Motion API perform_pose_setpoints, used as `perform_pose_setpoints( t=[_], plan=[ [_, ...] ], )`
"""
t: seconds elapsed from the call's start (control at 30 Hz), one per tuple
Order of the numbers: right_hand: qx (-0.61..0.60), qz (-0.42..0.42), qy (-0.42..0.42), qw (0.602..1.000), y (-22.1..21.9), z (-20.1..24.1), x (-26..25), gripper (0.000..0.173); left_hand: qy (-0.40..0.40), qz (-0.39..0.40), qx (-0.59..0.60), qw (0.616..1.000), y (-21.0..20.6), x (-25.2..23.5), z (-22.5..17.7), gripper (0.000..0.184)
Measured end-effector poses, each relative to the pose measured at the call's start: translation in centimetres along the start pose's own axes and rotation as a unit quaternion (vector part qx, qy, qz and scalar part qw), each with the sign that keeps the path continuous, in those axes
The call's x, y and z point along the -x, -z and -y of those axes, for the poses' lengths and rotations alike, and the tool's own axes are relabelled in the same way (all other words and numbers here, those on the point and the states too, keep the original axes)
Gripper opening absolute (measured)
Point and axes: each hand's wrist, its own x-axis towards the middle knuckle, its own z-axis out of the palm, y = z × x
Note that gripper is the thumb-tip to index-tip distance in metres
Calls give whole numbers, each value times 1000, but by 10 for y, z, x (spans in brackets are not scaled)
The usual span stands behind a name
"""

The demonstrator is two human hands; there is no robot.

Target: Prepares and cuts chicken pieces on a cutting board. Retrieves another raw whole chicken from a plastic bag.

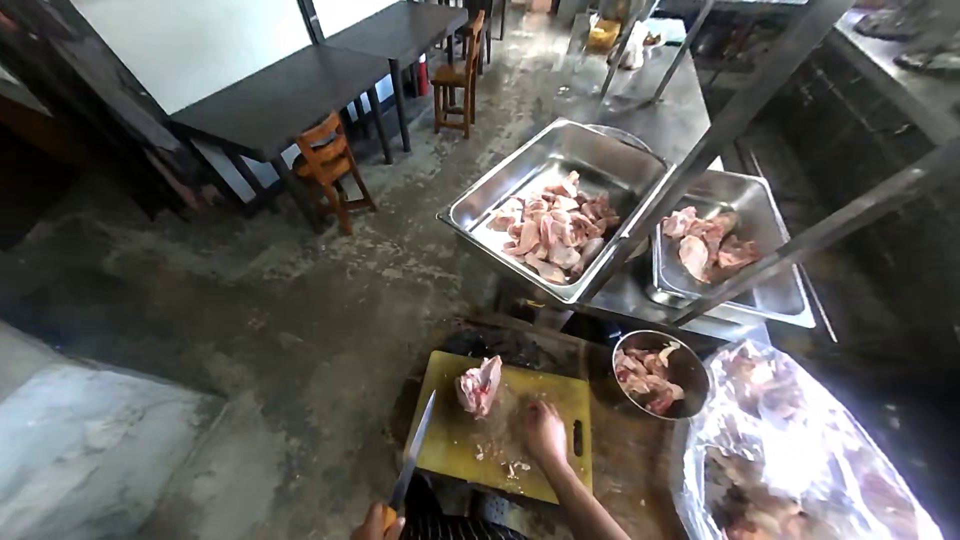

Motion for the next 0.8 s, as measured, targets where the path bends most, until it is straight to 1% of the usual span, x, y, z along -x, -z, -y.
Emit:
perform_pose_setpoints(
  t=[0.07, 0.13, 0.17, 0.23, 0.3, 0.33, 0.37, 0.47, 0.53, 0.57, 0.6, 0.67, 0.7, 0.77, 0.8],
  plan=[
    [17, 23, 77, 997, -16, 41, -7, 36, 5, -11, 1, 1000, 2, -9, -7, 61],
    [64, 65, 140, 986, -39, 89, -18, 39, 6, -39, 31, 999, 6, -24, -19, 59],
    [94, 88, 154, 980, -54, 105, -26, 42, 6, -51, 49, 997, 10, -31, -26, 59],
    [140, 130, 129, 973, -81, 123, -40, 48, 2, -66, 81, 994, 20, -42, -42, 57],
    [155, 99, 101, 978, -112, 118, -54, 47, -5, -76, 99, 992, 31, -50, -56, 53],
    [167, 86, 95, 978, -117, 116, -53, 45, -12, -78, 110, 991, 35, -53, -62, 52],
    [193, 91, 95, 972, -117, 114, -50, 45, -15, -80, 115, 990, 36, -54, -65, 51],
    [209, 138, 63, 966, -90, 119, -33, 49, -2, -80, 100, 992, 36, -50, -67, 52],
    [208, 147, 89, 963, -72, 113, -30, 46, 6, -74, 89, 993, 28, -44, -59, 53],
    [201, 138, 107, 964, -64, 106, -30, 44, 6, -69, 86, 994, 23, -40, -51, 53],
    [184, 125, 114, 968, -55, 97, -28, 43, 2, -62, 87, 994, 17, -37, -43, 54],
    [121, 103, 103, 982, -38, 69, -20, 48, 2, -44, 88, 995, 5, -28, -27, 55],
    [91, 91, 92, 987, -33, 51, -16, 45, 6, -36, 84, 996, 0, -25, -19, 56],
    [57, 62, 70, 994, -25, 19, -10, 34, 16, -21, 71, 997, -10, -21, -4, 58],
    [47, 48, 54, 996, -20, 9, -8, 34, 19, -13, 62, 998, -14, -19, 2, 59]
  ],
)
